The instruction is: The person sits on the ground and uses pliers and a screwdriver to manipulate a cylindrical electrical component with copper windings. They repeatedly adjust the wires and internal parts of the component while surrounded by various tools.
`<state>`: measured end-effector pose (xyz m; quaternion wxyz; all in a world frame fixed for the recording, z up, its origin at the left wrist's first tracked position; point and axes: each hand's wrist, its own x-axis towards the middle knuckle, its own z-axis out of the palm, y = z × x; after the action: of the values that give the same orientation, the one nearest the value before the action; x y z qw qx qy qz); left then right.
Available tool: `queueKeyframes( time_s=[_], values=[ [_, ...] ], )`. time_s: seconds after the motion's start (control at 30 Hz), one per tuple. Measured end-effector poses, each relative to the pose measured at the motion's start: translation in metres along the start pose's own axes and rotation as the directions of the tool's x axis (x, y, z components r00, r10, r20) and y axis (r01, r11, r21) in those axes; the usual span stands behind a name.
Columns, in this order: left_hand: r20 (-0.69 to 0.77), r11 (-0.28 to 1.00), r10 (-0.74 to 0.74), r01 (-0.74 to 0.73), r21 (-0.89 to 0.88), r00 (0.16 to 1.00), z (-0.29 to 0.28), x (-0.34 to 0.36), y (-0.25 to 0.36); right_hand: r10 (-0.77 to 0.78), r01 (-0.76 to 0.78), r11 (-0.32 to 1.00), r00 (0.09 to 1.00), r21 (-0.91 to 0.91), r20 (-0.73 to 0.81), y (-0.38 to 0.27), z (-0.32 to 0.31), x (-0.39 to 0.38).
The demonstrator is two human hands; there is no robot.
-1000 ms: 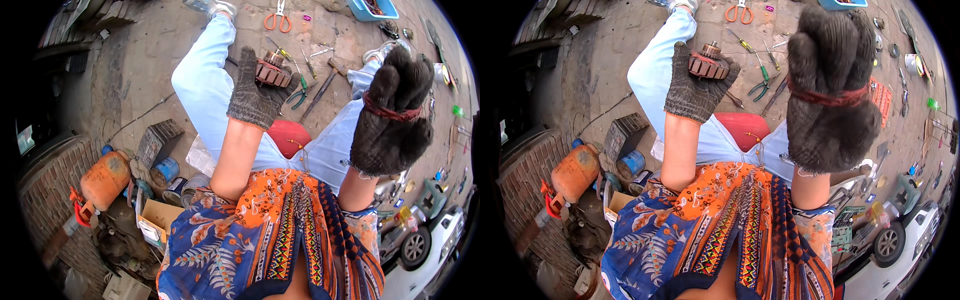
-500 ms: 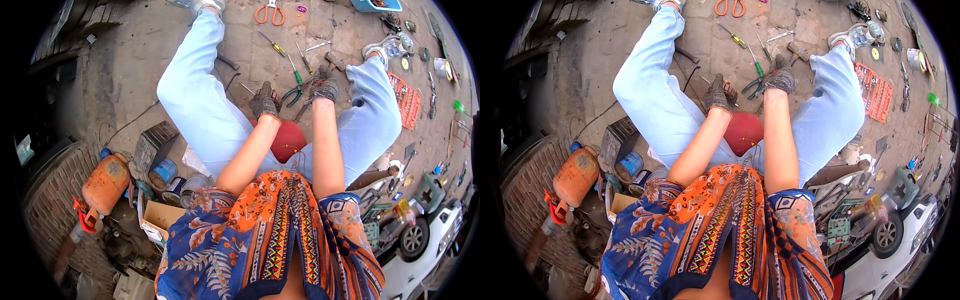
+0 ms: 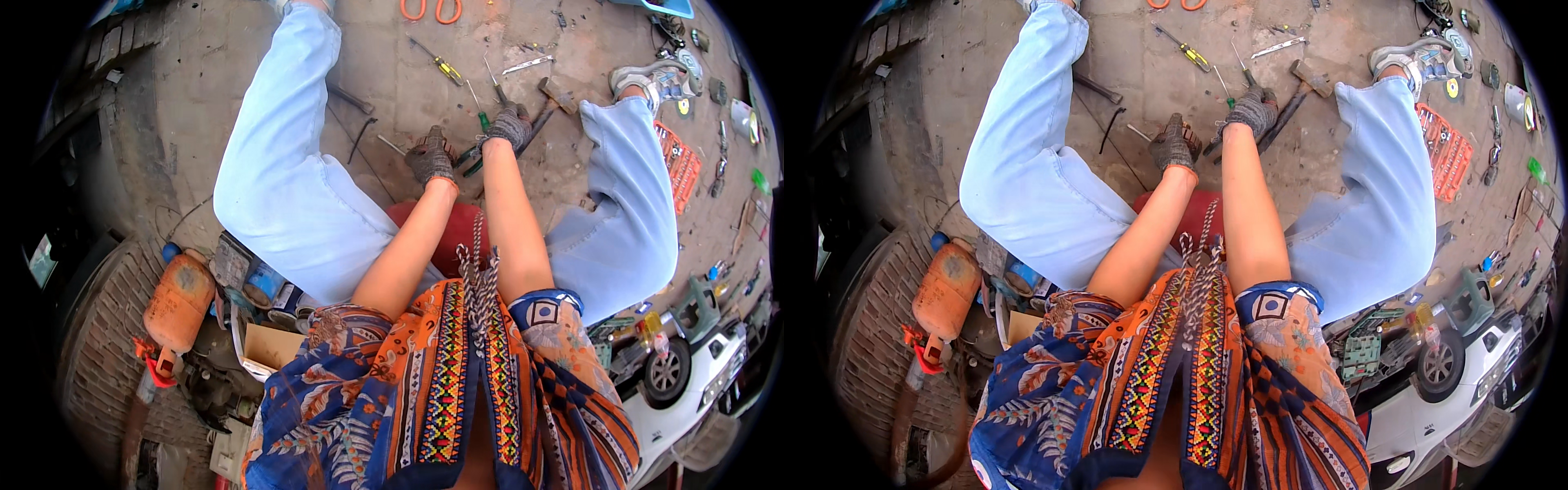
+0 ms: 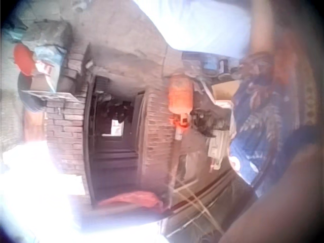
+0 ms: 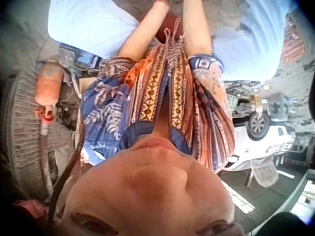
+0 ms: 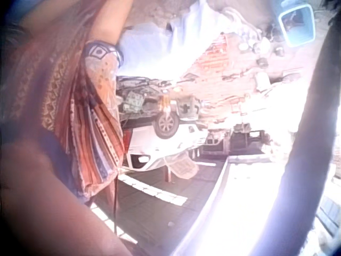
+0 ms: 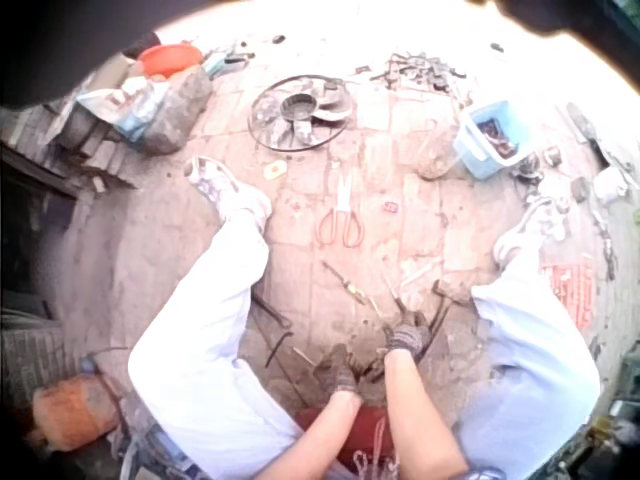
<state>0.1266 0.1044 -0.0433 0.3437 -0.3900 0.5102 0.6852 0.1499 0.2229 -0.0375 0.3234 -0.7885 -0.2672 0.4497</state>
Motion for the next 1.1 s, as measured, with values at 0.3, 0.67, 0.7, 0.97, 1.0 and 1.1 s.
queueKeyframes(
  time_s=[0.3,0.67,0.7,0.97,1.0,1.1],
  values=[
    [-0.155,0.952,-0.012,0.059,0.301,0.988,-0.033,-0.047,-0.04,0.164,-0.234,0.914,0.96,-0.331,-0.226,0.094,-0.105,0.016],
    [-0.27,0.599,0.516,-0.117,0.792,0.813,-0.041,-0.037,-0.037,0.055,-0.122,0.419,0.993,-0.9,-0.109,0.055,-0.06,-0.059],
    [-0.282,0.598,0.519,-0.107,0.795,0.807,-0.042,-0.038,-0.037,0.052,-0.107,0.403,0.994,-0.909,-0.094,0.061,-0.062,-0.055],
    [-0.45,0.738,0.353,0.052,0.673,0.82,-0.043,-0.034,-0.046,0.325,-0.32,0.939,0.946,-0.125,0.017,0.111,-0.098,0.0],
    [-0.477,0.766,0.308,0.082,0.637,0.823,-0.047,-0.027,-0.05,0.341,-0.345,0.939,0.932,0.006,0.124,0.097,-0.1,-0.004],
    [-0.418,0.921,0.107,0.069,0.383,0.902,-0.062,0.015,-0.068,0.235,-0.275,0.954,0.933,0.116,0.273,0.058,-0.102,-0.029]
  ],
)
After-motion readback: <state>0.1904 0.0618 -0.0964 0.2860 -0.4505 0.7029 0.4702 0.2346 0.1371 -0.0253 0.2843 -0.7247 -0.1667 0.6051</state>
